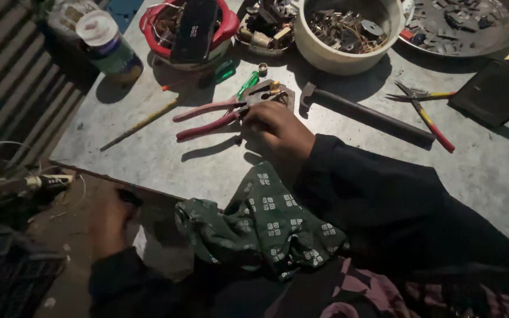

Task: The person disassembles and repairs small electronic components on a cluttered workbench. They use pliers to strip wires and a hammer to shape metal parts, placing finished pieces into a container.

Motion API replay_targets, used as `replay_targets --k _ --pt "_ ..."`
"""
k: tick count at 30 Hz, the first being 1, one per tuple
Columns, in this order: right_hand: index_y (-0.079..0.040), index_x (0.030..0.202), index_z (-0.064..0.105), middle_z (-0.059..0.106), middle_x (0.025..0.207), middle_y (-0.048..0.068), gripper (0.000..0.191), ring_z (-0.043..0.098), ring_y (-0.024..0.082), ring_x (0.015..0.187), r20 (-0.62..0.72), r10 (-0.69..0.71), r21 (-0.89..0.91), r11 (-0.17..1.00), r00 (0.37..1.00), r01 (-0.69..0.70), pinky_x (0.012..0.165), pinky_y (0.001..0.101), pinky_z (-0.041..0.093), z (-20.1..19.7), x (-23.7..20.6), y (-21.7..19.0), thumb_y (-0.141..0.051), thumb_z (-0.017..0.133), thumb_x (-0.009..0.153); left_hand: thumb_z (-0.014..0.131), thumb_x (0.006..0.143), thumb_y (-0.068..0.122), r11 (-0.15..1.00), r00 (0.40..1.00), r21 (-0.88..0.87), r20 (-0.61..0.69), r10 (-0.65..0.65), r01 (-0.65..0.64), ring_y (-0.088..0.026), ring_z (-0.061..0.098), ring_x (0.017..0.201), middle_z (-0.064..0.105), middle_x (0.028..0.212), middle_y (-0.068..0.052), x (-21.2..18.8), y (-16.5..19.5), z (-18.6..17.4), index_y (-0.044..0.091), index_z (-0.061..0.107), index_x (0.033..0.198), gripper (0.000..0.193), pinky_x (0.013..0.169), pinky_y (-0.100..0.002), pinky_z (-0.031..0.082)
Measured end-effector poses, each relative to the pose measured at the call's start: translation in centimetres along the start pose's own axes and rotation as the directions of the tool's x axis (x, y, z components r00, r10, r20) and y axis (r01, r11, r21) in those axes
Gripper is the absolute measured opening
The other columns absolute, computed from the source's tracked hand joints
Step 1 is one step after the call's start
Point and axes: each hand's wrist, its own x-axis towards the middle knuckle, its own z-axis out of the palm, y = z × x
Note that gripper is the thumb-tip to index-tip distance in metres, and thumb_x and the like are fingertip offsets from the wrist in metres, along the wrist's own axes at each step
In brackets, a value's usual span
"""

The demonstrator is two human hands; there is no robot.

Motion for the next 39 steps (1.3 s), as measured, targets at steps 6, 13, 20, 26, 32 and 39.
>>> replay_targets --k 6,13,20,26,32,39 --pt "-0.006 0.117 0.066 0.063 0.124 0.014 0.029 0.058 0.035 0.123 0.010 -0.059 -0.048 0.997 0.998 0.059 0.108 0.0449 0.042 -0.1 0.3 0.8 -0.004 0.064 0.088 0.073 0.091 0.033 0.999 0.990 0.040 0.142 0.004 -0.009 -0.041 0.070 0.108 0.075 0.114 -0.022 1.1 1.9 3.9 0.008 0.073 0.124 0.041 0.092 -0.053 0.054" --pt "-0.005 0.115 0.067 0.064 0.122 0.013 0.034 0.058 0.035 0.120 0.009 -0.008 -0.022 1.000 1.000 0.009 0.106 0.0437 0.044 -0.5 0.2 -0.3 -0.003 0.061 0.081 0.072 0.096 0.035 0.994 0.986 0.056 0.136 -0.101 0.095 -0.041 0.070 0.106 0.075 0.111 -0.021 0.6 -0.5 2.1 0.009 0.073 0.123 0.038 0.092 -0.052 0.054" --pt "-0.006 0.115 0.067 0.064 0.121 0.013 0.033 0.059 0.036 0.120 0.000 -0.057 -0.024 0.998 0.998 0.057 0.105 0.0444 0.046 -0.2 0.8 -0.8 -0.001 0.063 0.082 0.079 0.092 0.032 0.782 0.702 -0.064 -0.490 0.517 -0.620 -0.039 0.062 0.125 0.069 0.130 -0.020 0.2 5.5 -3.4 0.004 0.068 0.132 0.050 0.108 -0.051 0.046" --pt "-0.006 0.117 0.068 0.064 0.122 0.013 0.045 0.060 0.035 0.120 0.014 -0.086 0.001 0.996 0.996 0.086 0.106 0.0443 0.047 -0.7 0.5 -1.1 0.002 0.060 0.073 0.088 0.072 0.049 0.568 0.529 0.037 -0.320 0.786 -0.822 -0.038 0.063 0.110 0.067 0.120 -0.020 5.6 14.6 1.9 0.009 0.064 0.134 0.077 0.092 -0.050 0.050" --pt "-0.007 0.123 0.067 0.068 0.124 0.011 0.026 0.065 0.021 0.101 -0.215 0.385 0.351 0.888 0.897 -0.297 0.084 0.0345 0.055 -5.3 1.0 -0.3 -0.006 0.063 0.097 0.088 0.061 0.028 0.476 0.496 -0.154 -0.387 0.777 -0.866 -0.034 0.067 0.100 0.070 0.114 -0.011 7.1 14.9 2.5 0.017 0.069 0.127 0.070 0.084 -0.045 0.054" --pt "0.002 0.128 0.065 0.064 0.125 0.017 0.030 0.067 0.016 0.110 -0.126 0.187 0.180 0.970 0.974 -0.163 0.087 0.0277 0.057 -7.4 1.7 1.2 -0.007 0.070 0.099 0.089 0.057 0.024 0.416 0.386 -0.046 -0.479 0.788 -0.908 -0.033 0.066 0.100 0.069 0.110 -0.010 6.1 15.6 2.3 0.015 0.072 0.123 0.069 0.082 -0.047 0.051"
